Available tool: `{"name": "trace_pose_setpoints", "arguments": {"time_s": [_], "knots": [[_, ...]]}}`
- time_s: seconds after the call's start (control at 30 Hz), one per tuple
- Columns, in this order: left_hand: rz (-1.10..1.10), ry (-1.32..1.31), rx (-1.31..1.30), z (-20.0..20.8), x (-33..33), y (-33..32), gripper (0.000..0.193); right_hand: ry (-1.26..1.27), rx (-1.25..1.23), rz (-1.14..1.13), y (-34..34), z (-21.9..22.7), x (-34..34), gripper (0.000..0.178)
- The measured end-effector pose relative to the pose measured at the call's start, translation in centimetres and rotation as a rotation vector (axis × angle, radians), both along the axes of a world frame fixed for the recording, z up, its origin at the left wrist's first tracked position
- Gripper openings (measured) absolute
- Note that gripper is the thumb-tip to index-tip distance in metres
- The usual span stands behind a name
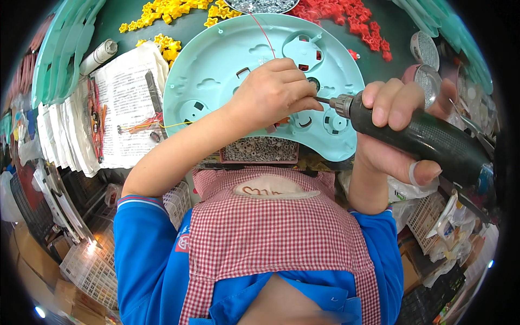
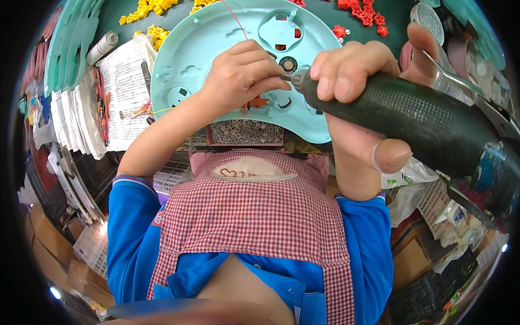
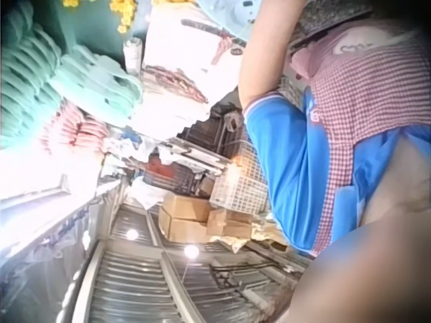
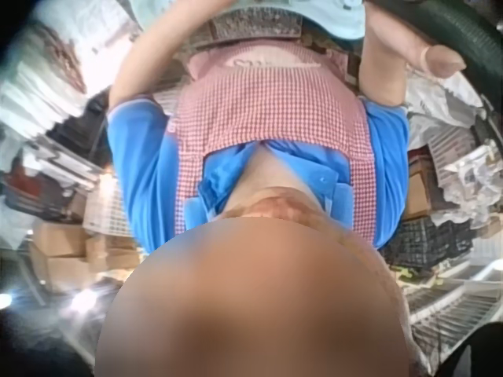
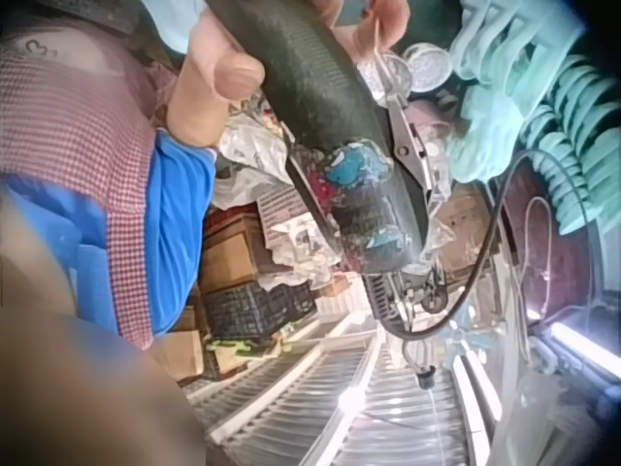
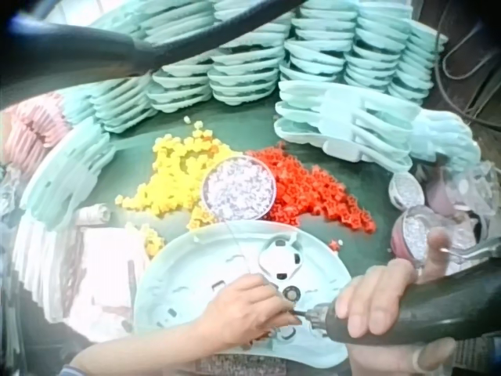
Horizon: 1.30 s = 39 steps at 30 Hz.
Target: The person assembles a light-blue plastic toy by inserting small colored star-shaped pieces into recesses and using a handheld electric screwdriver to fasten internal components. The person repeatedly places stars, tightens screws, and adjusts wiring inside the toy shell.
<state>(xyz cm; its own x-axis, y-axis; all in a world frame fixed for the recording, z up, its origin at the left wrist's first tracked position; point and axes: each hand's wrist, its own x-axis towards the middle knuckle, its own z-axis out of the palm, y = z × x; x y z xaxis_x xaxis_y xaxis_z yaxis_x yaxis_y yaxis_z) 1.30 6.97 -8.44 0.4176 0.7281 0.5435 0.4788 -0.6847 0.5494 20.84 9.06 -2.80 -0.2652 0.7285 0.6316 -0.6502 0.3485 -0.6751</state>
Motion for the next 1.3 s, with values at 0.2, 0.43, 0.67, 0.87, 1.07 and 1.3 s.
{"name": "trace_pose_setpoints", "arguments": {"time_s": [0.2, 0.43, 0.67, 0.87, 1.07, 1.3], "knots": [[0.052, -0.006, -0.021, 0.5, 0.7, -0.3, 0.025, 0.056, -0.068, -0.012, -0.2, -0.2, -0.3, 0.091], [0.047, 0.059, 0.054, 0.0, 0.3, -0.2, 0.027, 0.007, -0.046, -0.035, -0.6, -0.2, 0.0, 0.091], [0.068, 0.232, 0.063, 0.4, 0.3, -0.5, 0.028, -0.056, -0.013, -0.071, -0.9, -0.1, -0.3, 0.093], [0.077, 0.269, 0.142, 1.0, 0.2, -0.6, 0.028, -0.089, 0.006, -0.05, -0.8, -0.1, -0.4, 0.094], [0.105, 0.288, 0.065, 0.9, 0.2, -1.1, 0.031, -0.074, 0.002, -0.059, -0.8, -0.3, -0.6, 0.093], [0.375, 0.584, -0.307, 1.8, -8.0, 11.2, 0.012, -0.007, -0.029, -0.22, 0.1, -0.4, 0.2, 0.1]]}}
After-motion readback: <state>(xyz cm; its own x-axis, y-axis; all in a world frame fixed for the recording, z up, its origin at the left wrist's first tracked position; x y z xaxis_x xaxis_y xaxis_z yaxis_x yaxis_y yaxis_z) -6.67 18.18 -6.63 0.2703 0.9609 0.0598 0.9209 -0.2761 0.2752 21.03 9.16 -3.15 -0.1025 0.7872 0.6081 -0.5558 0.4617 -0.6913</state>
